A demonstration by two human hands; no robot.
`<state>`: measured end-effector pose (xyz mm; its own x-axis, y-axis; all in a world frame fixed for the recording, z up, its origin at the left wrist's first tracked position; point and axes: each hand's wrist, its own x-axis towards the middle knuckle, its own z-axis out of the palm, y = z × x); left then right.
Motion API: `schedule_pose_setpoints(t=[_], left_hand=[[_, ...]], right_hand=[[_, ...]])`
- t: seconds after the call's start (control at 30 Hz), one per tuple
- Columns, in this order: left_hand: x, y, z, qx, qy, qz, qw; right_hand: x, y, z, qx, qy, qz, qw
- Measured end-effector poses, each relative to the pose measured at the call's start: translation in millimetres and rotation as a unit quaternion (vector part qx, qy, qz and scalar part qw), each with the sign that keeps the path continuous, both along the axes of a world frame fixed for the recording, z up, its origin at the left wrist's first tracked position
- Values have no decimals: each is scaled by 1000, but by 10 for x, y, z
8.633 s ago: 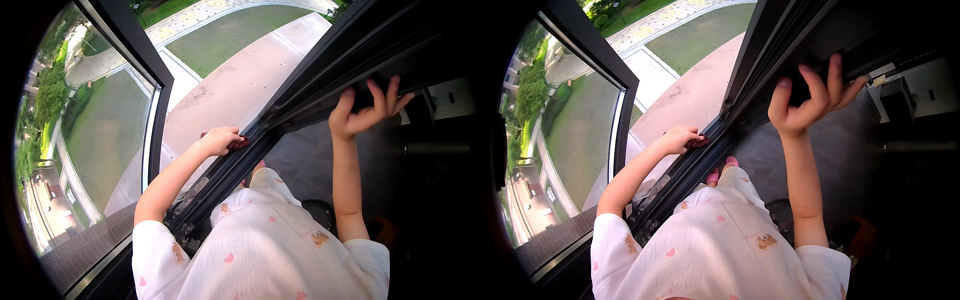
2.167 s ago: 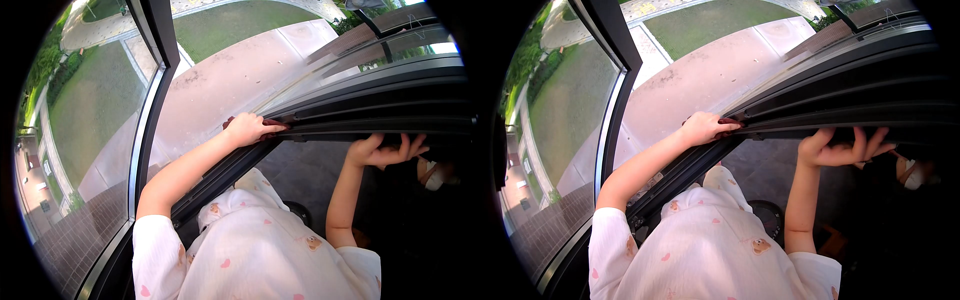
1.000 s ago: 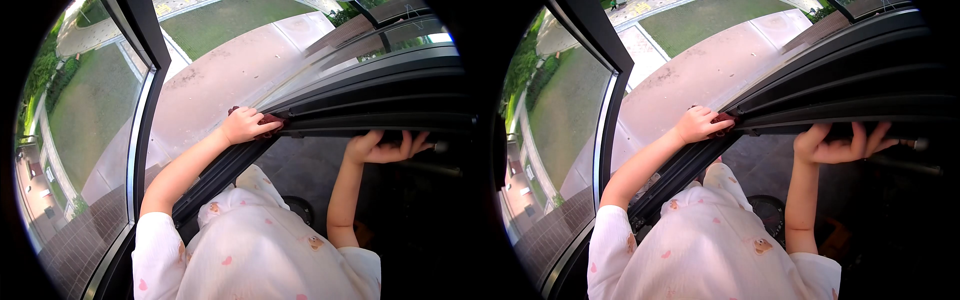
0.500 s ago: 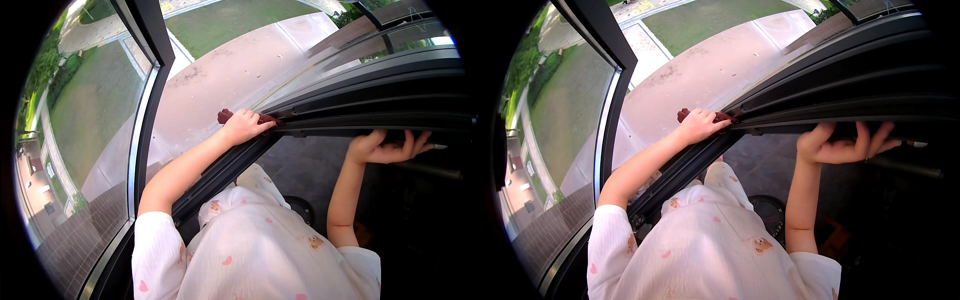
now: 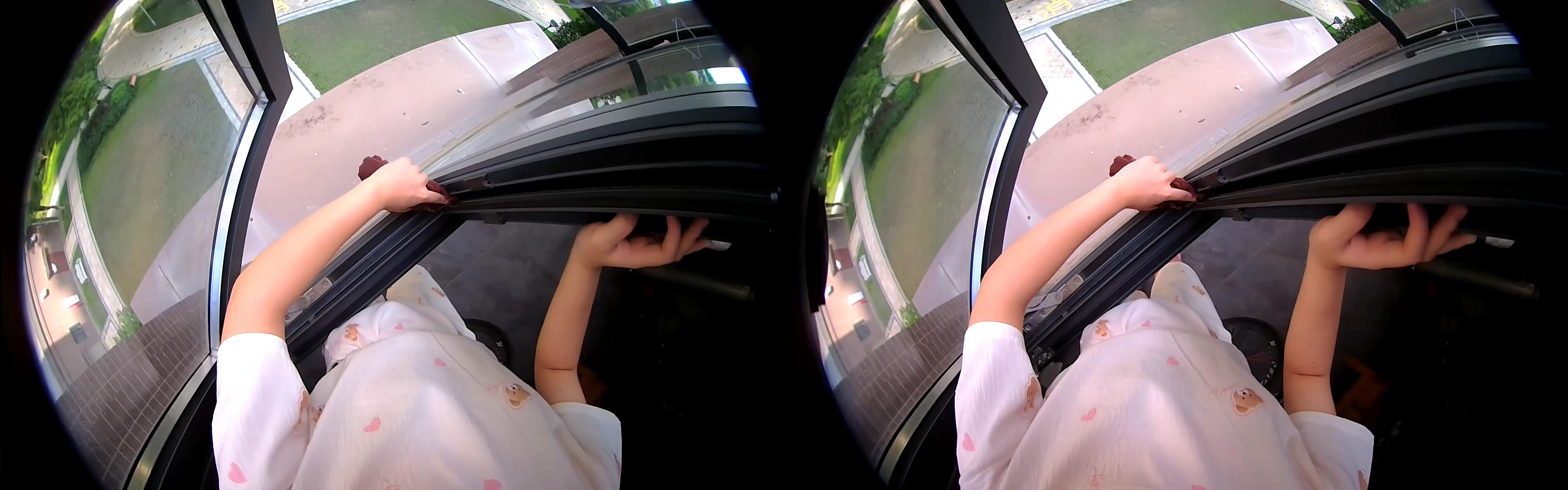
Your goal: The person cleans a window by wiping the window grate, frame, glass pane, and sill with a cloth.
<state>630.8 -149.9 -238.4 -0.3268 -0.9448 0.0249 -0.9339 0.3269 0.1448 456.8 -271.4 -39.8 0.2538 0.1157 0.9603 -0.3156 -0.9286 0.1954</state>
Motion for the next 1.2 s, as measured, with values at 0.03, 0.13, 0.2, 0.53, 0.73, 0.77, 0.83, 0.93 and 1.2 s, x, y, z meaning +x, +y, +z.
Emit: schedule_pose_setpoints(t=[0.03,0.13,0.2,0.53,0.73,0.77,0.83,0.93,1.2], left_hand=[[46,-47,-33,1,-10,-24,1000],[140,-164,-46,29,-7,-68,997],[126,-185,-34,29,-19,-69,997],[61,4,-98,-39,-26,-39,998],[-179,113,6,-62,-13,33,997],[-220,112,45,-34,-25,43,998],[-266,108,66,-4,-21,55,998],[-303,71,19,4,-22,58,998],[-387,-127,68,100,-77,75,989]], right_hand=[[3,-2,-1,1,-1,3,1000],[9,-17,-12,2,-3,13,1000],[9,-24,-10,2,-4,18,1000],[1,-19,-7,-11,2,-1,1000],[-12,-5,-5,-9,6,-8,1000],[-14,-4,-5,-9,9,-11,1000],[-6,-3,-9,-5,4,-11,1000],[-3,-3,-13,-3,3,-12,1000],[18,6,-7,-12,-7,-10,1000]])
